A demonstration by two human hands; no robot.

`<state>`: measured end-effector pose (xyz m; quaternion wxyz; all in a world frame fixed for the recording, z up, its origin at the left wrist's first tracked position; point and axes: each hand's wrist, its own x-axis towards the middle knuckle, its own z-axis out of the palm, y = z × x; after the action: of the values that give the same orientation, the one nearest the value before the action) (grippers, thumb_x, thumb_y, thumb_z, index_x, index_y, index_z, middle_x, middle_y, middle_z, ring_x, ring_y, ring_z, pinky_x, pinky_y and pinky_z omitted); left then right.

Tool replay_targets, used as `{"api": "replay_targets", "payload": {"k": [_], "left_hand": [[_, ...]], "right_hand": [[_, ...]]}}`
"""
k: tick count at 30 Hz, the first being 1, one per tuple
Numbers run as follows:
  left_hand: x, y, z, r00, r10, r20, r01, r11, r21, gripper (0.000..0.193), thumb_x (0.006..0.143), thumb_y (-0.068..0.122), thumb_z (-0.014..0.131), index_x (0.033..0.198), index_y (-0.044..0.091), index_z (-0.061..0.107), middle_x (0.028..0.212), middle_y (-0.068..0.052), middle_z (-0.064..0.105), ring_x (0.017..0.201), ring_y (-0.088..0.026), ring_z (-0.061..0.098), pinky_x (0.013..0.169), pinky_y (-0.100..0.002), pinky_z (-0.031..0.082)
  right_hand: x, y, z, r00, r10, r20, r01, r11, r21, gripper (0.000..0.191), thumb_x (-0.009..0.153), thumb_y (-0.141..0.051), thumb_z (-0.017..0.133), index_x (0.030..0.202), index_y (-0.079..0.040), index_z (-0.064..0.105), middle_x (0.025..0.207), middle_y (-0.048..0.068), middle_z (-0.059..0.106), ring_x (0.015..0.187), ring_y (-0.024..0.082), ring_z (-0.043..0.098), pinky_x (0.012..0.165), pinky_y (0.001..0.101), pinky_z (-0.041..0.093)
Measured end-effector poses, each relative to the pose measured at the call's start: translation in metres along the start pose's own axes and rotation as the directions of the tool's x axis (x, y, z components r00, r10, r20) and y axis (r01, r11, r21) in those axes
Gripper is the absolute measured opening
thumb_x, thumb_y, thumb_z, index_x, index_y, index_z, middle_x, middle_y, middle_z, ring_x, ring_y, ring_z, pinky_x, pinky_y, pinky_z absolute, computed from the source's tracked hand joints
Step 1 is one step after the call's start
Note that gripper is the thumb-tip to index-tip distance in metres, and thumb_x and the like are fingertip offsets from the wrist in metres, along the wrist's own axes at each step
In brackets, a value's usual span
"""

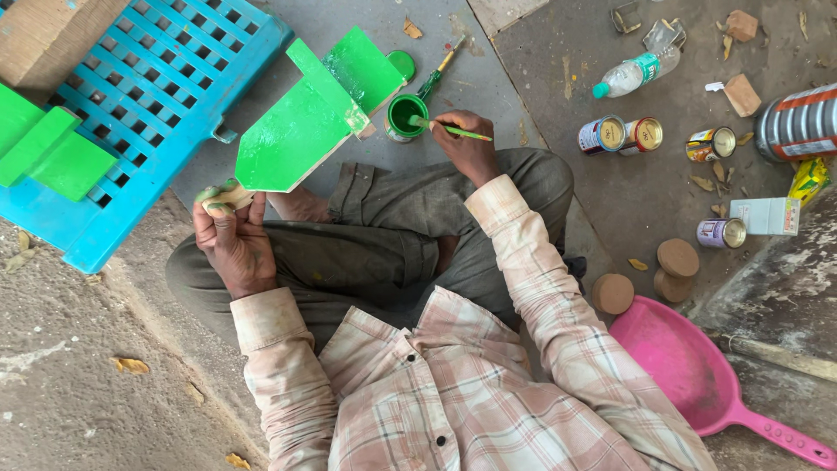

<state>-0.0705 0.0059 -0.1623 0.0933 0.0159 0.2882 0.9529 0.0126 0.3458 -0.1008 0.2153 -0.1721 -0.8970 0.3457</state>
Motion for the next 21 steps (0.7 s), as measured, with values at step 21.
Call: {"api": "replay_targets", "payload": {"k": [21], "left_hand": [[0.000,0.001,-0.005,1.000,0.015,0.000,-0.015,0.999,0.036,0.027,0.108,0.014,0.067,0.131,0.003,0.057,0.131,-0.017,0.067,0.124,-0.031,0.069,0.109,-0.049,0.060]], "right_hand": [[-0.023,0.016,-0.017,0.985,-0.102,-0.142,0.089,0.992,-0.095,0.010,0.084,-0.006,0.080,0.087,0.000,0.074,0.081,0.012,0.075,0.070,0.022,0.075,0.063,0.0331,0.058]]}}
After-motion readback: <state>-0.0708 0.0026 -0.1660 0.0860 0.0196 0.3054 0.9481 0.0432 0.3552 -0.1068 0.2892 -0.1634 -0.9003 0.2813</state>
